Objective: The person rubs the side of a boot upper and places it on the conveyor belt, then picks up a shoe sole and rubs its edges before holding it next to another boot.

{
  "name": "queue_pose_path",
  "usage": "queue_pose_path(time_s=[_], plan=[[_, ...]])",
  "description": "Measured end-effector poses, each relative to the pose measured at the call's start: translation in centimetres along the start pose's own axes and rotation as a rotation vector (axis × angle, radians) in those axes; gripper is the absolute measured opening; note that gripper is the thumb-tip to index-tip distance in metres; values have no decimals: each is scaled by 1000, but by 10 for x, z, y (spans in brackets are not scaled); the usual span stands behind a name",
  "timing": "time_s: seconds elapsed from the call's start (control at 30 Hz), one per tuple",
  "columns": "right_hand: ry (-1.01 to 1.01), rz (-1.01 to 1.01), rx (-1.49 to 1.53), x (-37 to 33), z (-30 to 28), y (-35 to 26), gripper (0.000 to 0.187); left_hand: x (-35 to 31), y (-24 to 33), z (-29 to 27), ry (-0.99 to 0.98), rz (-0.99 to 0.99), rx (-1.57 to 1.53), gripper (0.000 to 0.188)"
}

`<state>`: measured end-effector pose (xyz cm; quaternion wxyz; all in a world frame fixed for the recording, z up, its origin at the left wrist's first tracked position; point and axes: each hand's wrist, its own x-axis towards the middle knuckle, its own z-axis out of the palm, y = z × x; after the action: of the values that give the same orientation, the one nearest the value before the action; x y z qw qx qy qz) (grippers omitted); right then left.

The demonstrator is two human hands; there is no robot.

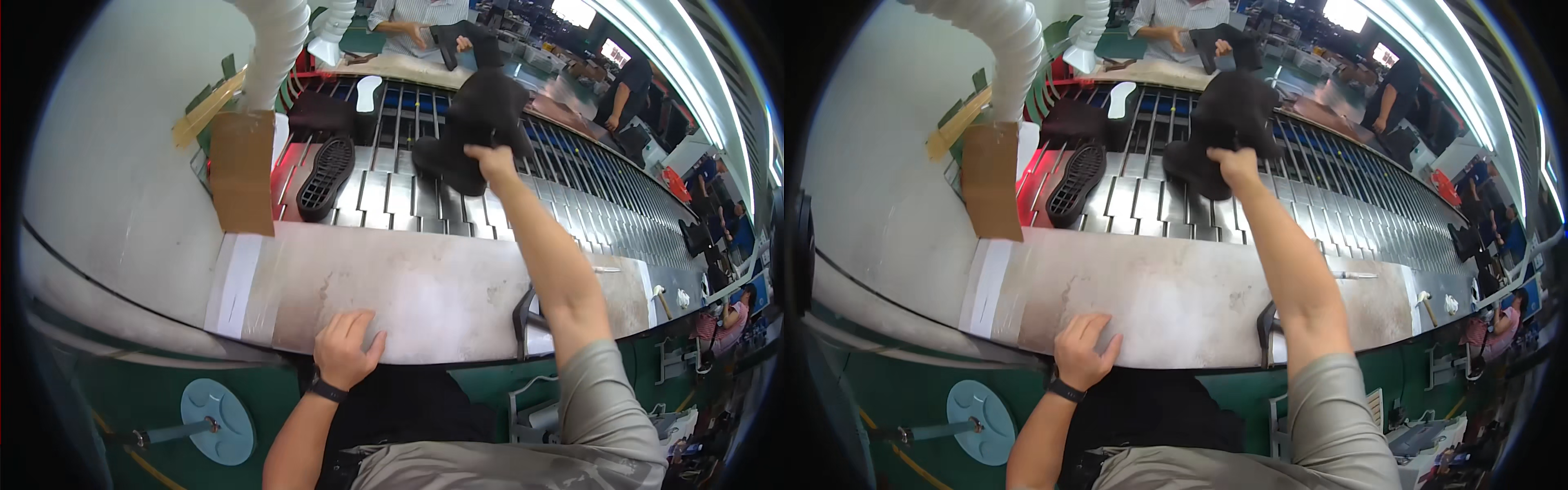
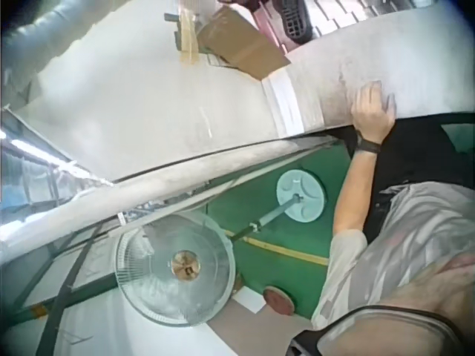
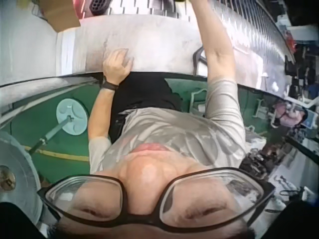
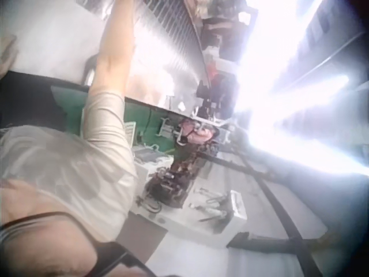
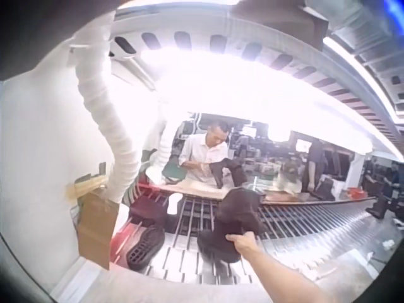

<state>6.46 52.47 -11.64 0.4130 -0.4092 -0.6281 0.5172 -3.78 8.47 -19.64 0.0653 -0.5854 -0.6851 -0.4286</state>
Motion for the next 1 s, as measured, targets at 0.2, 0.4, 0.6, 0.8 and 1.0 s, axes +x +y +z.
queue_pose_path(time_s=[0.2,0.4,0.6,0.8,1.0], plan=[[191,332,-116,-26,-15,45,74,-3,1,0,-18,47,80,38],[516,-3,-157,-37,-25,-29,77,-1,2,5,-53,68,91,36],[744,-271,-398,-10,-40,-117,82,-1,4,0,-50,86,115,34],[755,147,-353,11,-68,-85,81,17,-2,-9,-178,-179,-143,40],[-230,-784,-779,-227,-19,-41,58,126,-113,12,-81,-42,260,70]])
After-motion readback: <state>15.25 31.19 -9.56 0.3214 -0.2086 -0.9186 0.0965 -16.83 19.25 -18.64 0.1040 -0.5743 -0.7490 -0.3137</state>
